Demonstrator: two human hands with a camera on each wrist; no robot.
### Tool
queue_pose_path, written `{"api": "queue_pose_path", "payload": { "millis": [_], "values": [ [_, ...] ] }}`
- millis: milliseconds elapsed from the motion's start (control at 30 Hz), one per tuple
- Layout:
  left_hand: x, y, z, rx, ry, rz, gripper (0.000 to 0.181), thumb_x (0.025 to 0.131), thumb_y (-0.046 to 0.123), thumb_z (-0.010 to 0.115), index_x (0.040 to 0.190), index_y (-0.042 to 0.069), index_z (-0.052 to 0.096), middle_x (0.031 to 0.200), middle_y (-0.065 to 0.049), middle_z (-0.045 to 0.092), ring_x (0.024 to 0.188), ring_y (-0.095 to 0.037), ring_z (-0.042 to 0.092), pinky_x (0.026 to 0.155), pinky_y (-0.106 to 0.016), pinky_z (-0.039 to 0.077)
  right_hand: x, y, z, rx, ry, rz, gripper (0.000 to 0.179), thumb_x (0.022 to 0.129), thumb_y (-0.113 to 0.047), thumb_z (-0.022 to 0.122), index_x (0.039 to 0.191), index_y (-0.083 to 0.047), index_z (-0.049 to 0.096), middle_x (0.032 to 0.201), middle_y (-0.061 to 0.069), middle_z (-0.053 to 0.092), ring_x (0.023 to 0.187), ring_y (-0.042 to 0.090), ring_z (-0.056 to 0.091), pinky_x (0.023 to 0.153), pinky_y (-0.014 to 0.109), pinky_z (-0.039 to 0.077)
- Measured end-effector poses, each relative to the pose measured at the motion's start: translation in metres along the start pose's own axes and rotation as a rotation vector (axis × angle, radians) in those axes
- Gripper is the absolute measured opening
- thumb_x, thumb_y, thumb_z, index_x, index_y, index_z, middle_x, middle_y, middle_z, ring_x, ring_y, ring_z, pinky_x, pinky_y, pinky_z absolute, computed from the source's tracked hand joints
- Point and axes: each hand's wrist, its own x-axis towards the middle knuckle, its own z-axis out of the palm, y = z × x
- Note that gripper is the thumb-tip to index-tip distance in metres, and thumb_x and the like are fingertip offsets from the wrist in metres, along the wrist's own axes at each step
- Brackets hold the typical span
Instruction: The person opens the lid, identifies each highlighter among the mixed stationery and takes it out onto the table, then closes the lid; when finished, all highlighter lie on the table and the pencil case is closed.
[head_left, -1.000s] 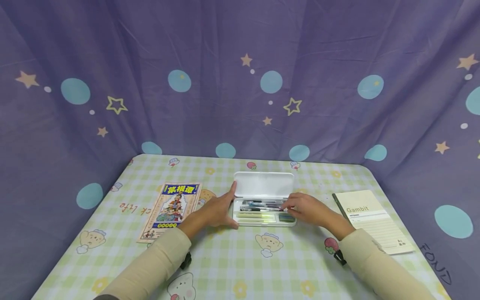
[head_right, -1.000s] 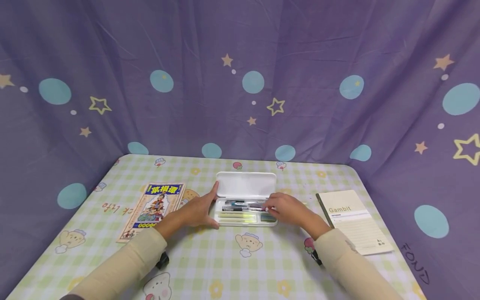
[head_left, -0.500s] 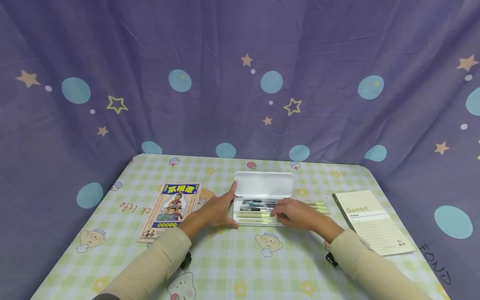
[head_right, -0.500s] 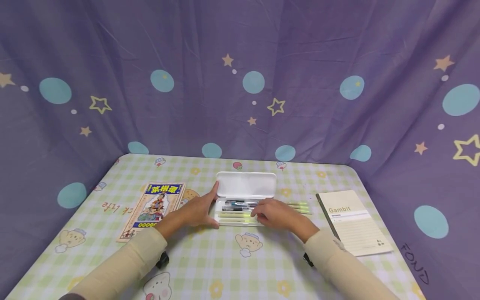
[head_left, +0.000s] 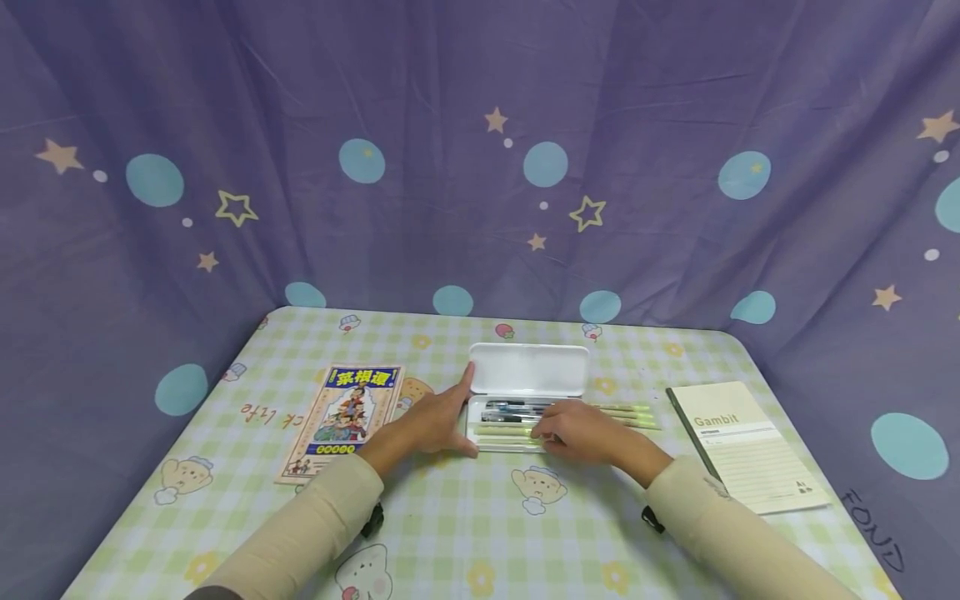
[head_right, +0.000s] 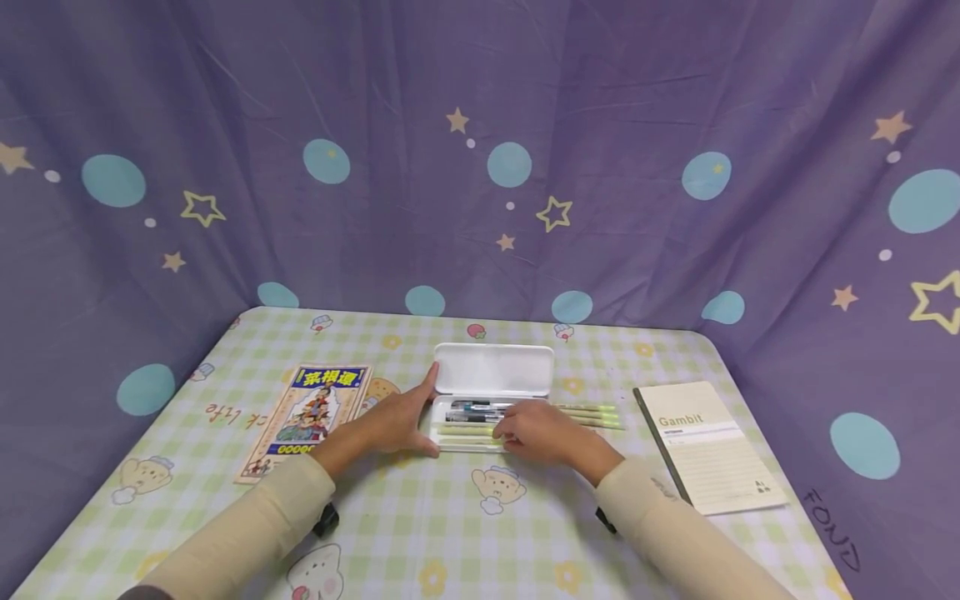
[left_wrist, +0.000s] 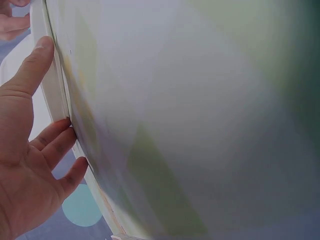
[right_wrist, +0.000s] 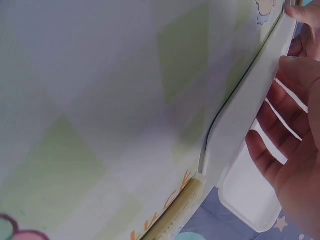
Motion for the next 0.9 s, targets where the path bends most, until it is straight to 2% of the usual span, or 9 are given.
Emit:
{"api": "queue_pose_path", "payload": {
  "millis": [167, 367, 433, 733, 900],
  "values": [
    [0.001, 0.0, 0.0, 0.01, 0.002, 0.001, 0.146, 0.069, 0.061, 0.087, 0.163, 0.012, -0.014, 0.159, -0.006, 0.046, 0.143, -0.025, 0.049, 0.114, -0.048, 0.042, 0.001, -0.003, 0.002, -0.054, 0.01, -0.017, 0.019, 0.087, -0.015, 0.076, 0.106, -0.018, 0.078, 0.089, -0.006, 0.069, 0.08, 0.009, 0.059, 0.075, 0.028, 0.05],
    [0.0, 0.0, 0.0, 0.007, 0.0, -0.008, 0.147, 0.069, 0.062, 0.087, 0.163, 0.013, -0.014, 0.161, -0.006, 0.044, 0.144, -0.026, 0.048, 0.114, -0.049, 0.042, -0.001, -0.007, 0.005, -0.088, -0.031, 0.029, 0.02, 0.09, -0.02, 0.075, 0.11, -0.022, 0.077, 0.101, -0.004, 0.071, 0.095, 0.017, 0.063, 0.08, 0.035, 0.049],
    [0.0, 0.0, 0.0, 0.004, 0.0, -0.009, 0.146, 0.069, 0.061, 0.087, 0.163, 0.013, -0.014, 0.162, -0.006, 0.042, 0.145, -0.026, 0.047, 0.115, -0.049, 0.042, -0.001, -0.009, 0.005, -0.094, -0.043, 0.041, 0.019, 0.091, -0.021, 0.074, 0.109, -0.023, 0.076, 0.101, -0.004, 0.07, 0.095, 0.017, 0.062, 0.079, 0.036, 0.048],
    [0.0, 0.0, 0.001, -0.004, -0.004, -0.007, 0.146, 0.07, 0.061, 0.087, 0.163, 0.012, -0.014, 0.162, -0.007, 0.042, 0.146, -0.027, 0.045, 0.116, -0.054, 0.039, 0.001, -0.012, 0.007, -0.067, -0.061, 0.116, 0.02, 0.09, -0.023, 0.073, 0.11, -0.024, 0.075, 0.102, -0.005, 0.068, 0.096, 0.016, 0.063, 0.081, 0.038, 0.049],
    [0.0, 0.0, 0.0, 0.001, 0.0, -0.005, 0.146, 0.07, 0.061, 0.087, 0.163, 0.012, -0.013, 0.16, -0.006, 0.045, 0.144, -0.026, 0.048, 0.115, -0.053, 0.04, 0.003, -0.012, 0.006, -0.027, -0.049, 0.122, 0.021, 0.088, -0.021, 0.074, 0.109, -0.021, 0.074, 0.097, -0.005, 0.068, 0.092, 0.015, 0.062, 0.081, 0.037, 0.05]
  ]
}}
